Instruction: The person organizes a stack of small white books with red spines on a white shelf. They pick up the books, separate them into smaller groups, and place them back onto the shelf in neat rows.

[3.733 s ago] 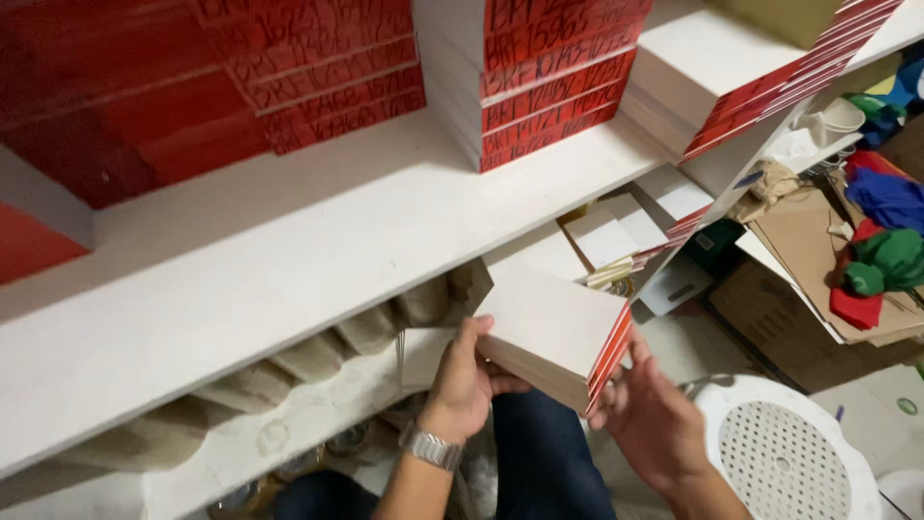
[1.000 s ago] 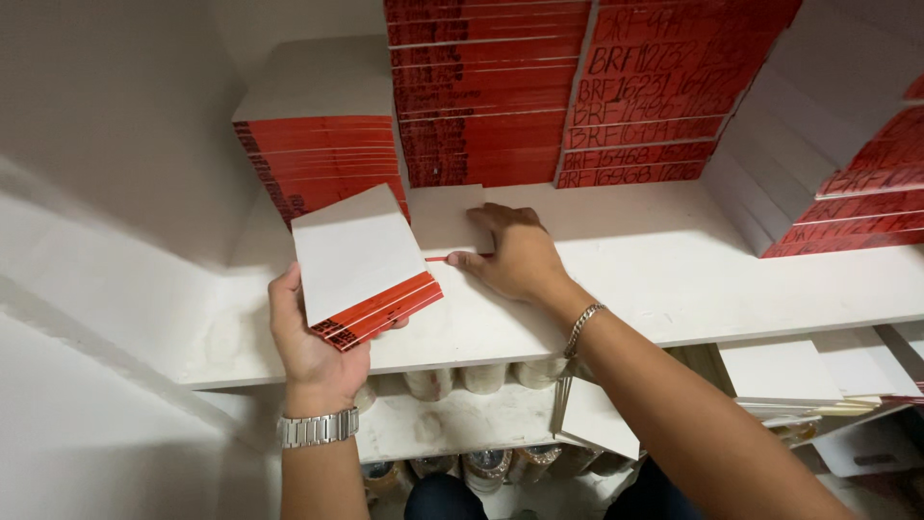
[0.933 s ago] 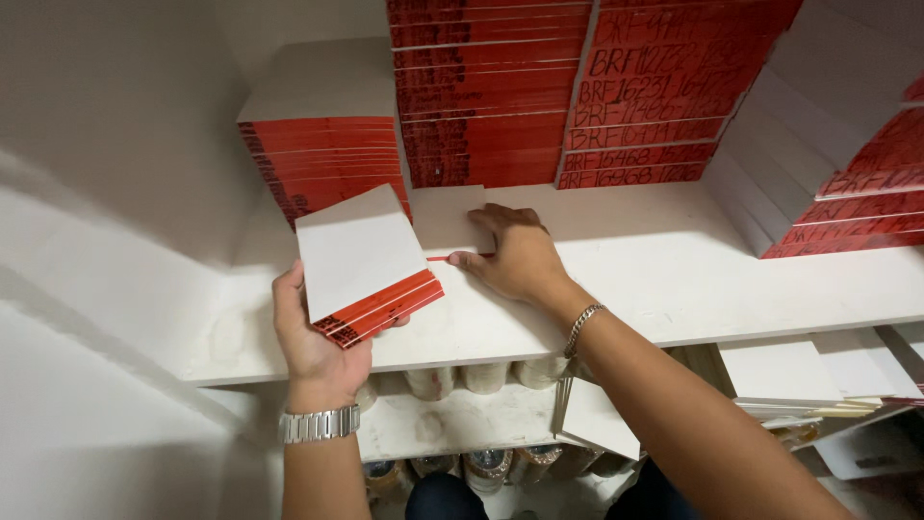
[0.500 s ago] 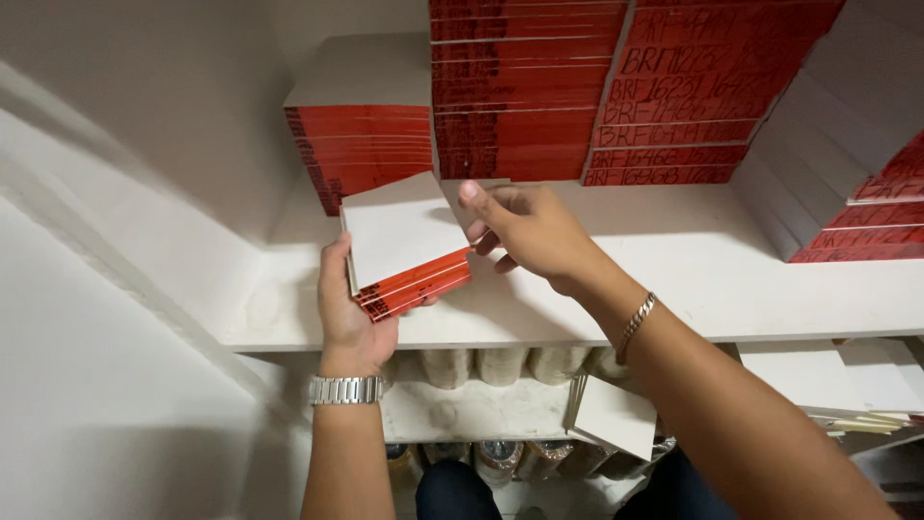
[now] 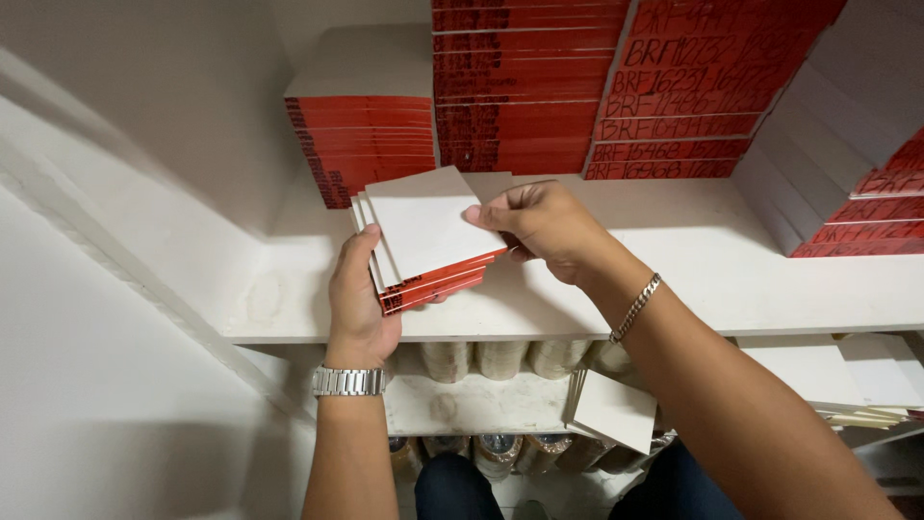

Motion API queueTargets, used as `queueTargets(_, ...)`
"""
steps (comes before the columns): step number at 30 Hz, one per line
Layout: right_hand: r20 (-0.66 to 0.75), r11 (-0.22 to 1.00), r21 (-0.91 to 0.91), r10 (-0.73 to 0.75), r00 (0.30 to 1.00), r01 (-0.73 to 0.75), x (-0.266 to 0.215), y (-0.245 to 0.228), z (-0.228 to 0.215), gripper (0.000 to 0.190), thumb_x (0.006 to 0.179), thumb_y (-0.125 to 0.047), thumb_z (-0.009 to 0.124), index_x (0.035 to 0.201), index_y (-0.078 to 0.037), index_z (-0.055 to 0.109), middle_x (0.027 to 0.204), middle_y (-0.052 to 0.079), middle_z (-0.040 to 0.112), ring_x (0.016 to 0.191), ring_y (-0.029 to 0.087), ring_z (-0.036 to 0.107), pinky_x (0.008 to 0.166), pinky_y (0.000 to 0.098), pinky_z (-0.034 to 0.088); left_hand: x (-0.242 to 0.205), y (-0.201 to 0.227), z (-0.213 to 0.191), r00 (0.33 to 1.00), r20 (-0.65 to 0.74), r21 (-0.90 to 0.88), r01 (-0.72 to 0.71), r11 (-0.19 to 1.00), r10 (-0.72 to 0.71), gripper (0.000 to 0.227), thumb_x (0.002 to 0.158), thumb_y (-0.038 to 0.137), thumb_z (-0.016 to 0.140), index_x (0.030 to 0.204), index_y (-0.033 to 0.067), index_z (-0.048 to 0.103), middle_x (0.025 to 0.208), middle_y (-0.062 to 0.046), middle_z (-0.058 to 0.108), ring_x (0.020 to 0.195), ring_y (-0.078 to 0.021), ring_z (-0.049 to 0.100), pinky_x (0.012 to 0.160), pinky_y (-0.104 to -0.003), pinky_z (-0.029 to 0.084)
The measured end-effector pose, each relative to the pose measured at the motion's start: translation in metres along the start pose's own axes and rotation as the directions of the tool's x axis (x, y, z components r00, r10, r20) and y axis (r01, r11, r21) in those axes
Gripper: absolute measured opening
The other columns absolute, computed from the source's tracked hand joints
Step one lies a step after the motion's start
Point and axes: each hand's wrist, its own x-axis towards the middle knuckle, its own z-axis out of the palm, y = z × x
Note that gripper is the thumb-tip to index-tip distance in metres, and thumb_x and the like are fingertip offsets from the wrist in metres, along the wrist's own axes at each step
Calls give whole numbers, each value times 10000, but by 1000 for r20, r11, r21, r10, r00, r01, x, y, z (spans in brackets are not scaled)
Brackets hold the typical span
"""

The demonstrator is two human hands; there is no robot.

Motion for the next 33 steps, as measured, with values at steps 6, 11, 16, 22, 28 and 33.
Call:
queueTargets(6,-109,983,184,0,994,21,2,-2,-10,381,921,-198,748,1163,76,641,770,95,636,562,164,688,421,189,503,4,-3,-3,999,-12,-54,34,998,-34,159,875,293,726,929,154,671,957,-118,752,770,-347,743,570,-516,616)
queueTargets(11,-257,964,259,16,966,53,39,30,-30,263,968,-215,708,1136,-17,668,752,90,629,515,165,665,399,189,505,10,6,-3,998,-32,-109,59,992,-62,371,806,395,726,1039,131,611,935,-132,687,726,-439,706,534,-611,603)
queueTargets(16,-338,980,199,50,940,19,48,55,-33,215,988,-162,654,1116,11,673,744,113,643,494,171,651,381,237,513,16,8,-6,997,-35,-170,67,983,-75,542,771,429,762,1146,154,483,1039,-196,526,820,-560,669,627,-673,606)
queueTargets(22,-350,979,205,84,933,-11,29,49,-15,524,958,-121,670,1400,96,489,1047,210,638,666,271,750,571,321,672,12,9,-3,997,4,-164,81,983,-81,412,790,413,741,1040,130,576,972,-130,662,758,-522,697,543,-653,607)
queueTargets(28,-285,899,-432,-64,956,-68,8,29,-15,675,838,-415,832,1409,-117,631,1244,171,719,1193,346,675,997,463,563,8,12,-3,997,-19,-162,68,984,-72,361,802,417,733,997,132,626,978,-119,716,759,-487,716,560,-605,631)
queueTargets(33,-224,852,-516,-241,944,95,15,47,-15,868,616,-439,975,1323,-37,674,959,97,762,875,215,762,851,358,605,4,12,1,998,-11,-103,64,993,-65,370,784,435,729,991,142,639,946,-111,711,757,-447,716,540,-581,626)
